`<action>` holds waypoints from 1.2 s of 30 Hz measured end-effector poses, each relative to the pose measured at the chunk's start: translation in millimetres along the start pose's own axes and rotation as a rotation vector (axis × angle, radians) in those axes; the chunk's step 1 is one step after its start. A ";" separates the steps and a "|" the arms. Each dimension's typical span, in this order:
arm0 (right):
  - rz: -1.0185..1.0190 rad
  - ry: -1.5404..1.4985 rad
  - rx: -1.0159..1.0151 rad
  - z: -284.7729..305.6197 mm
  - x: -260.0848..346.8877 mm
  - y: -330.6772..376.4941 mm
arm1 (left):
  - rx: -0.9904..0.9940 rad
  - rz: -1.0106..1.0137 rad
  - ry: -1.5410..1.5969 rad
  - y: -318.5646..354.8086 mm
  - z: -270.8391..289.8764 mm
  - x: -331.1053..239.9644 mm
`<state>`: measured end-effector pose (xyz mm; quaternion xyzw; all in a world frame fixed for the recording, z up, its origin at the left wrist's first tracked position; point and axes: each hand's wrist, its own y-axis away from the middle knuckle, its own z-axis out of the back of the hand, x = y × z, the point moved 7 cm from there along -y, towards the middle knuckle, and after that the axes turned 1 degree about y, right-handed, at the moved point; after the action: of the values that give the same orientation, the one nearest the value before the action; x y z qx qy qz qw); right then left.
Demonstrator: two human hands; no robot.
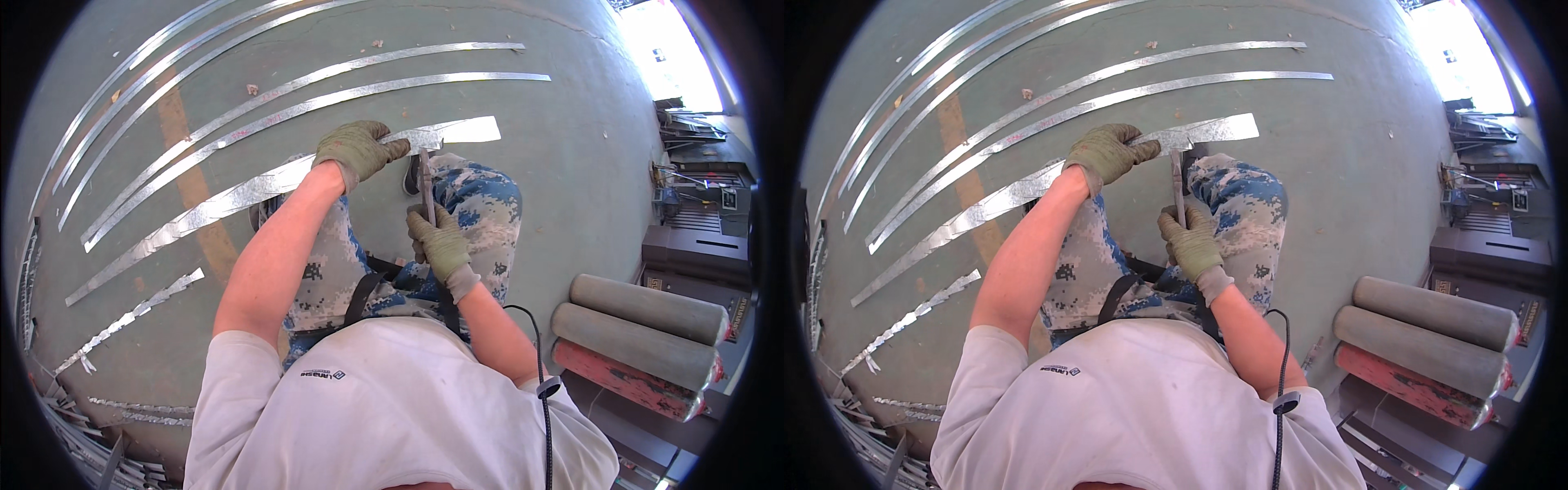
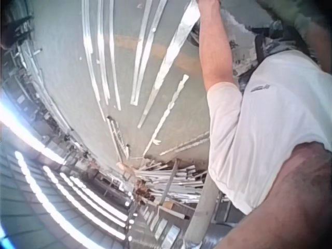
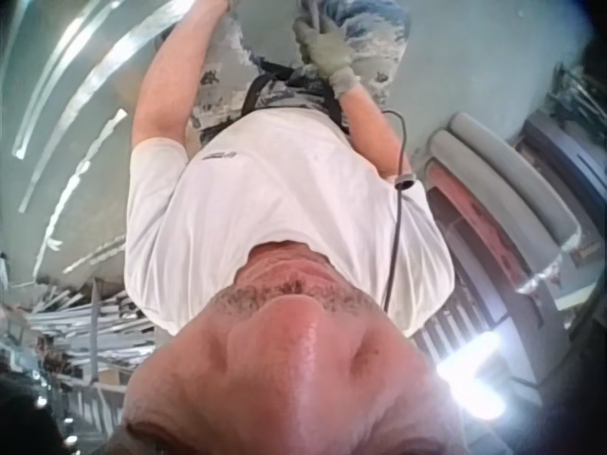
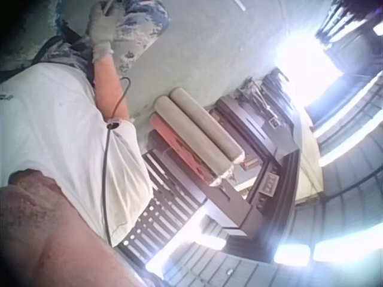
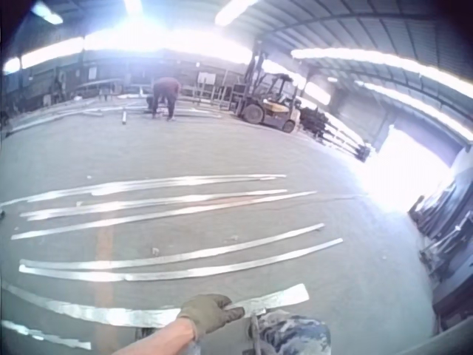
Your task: The person sits on the floor and uses tin snips to cut a long metal strip into smaller segments. The person repeatedly positions the snips along the strip, cuts, and places the resulting pieces on the floor.
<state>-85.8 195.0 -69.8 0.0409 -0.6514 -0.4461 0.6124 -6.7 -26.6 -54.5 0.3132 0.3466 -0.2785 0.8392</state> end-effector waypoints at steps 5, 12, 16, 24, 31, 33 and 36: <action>0.029 -0.048 0.019 -3.5 -6.7 -3.8 | -0.010 -0.022 -0.018 2.2 3.4 -3.6; 0.050 -0.096 -0.041 -9.6 -4.7 -3.3 | 0.023 -0.010 -0.048 1.5 2.2 -3.8; 0.041 0.002 -0.040 -5.0 -7.1 -8.0 | 0.014 -0.004 -0.046 -0.2 1.6 -0.9; 0.136 0.130 -0.072 3.2 -16.3 -16.4 | -0.008 -0.030 -0.023 3.5 5.0 -6.1; 0.180 0.239 -0.069 3.5 -21.5 -22.0 | -0.038 -0.047 -0.015 0.1 3.1 -1.3; 0.190 0.206 -0.059 1.6 -21.4 -20.8 | -0.042 -0.052 -0.029 -1.0 2.0 0.7; 0.189 0.213 -0.069 0.1 -19.3 -20.3 | -0.017 -0.042 -0.048 -3.1 -0.4 4.1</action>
<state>-91.2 194.5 -97.4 0.0056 -0.5679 -0.4015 0.7186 -6.5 -29.4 -58.9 0.2919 0.3354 -0.3007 0.8437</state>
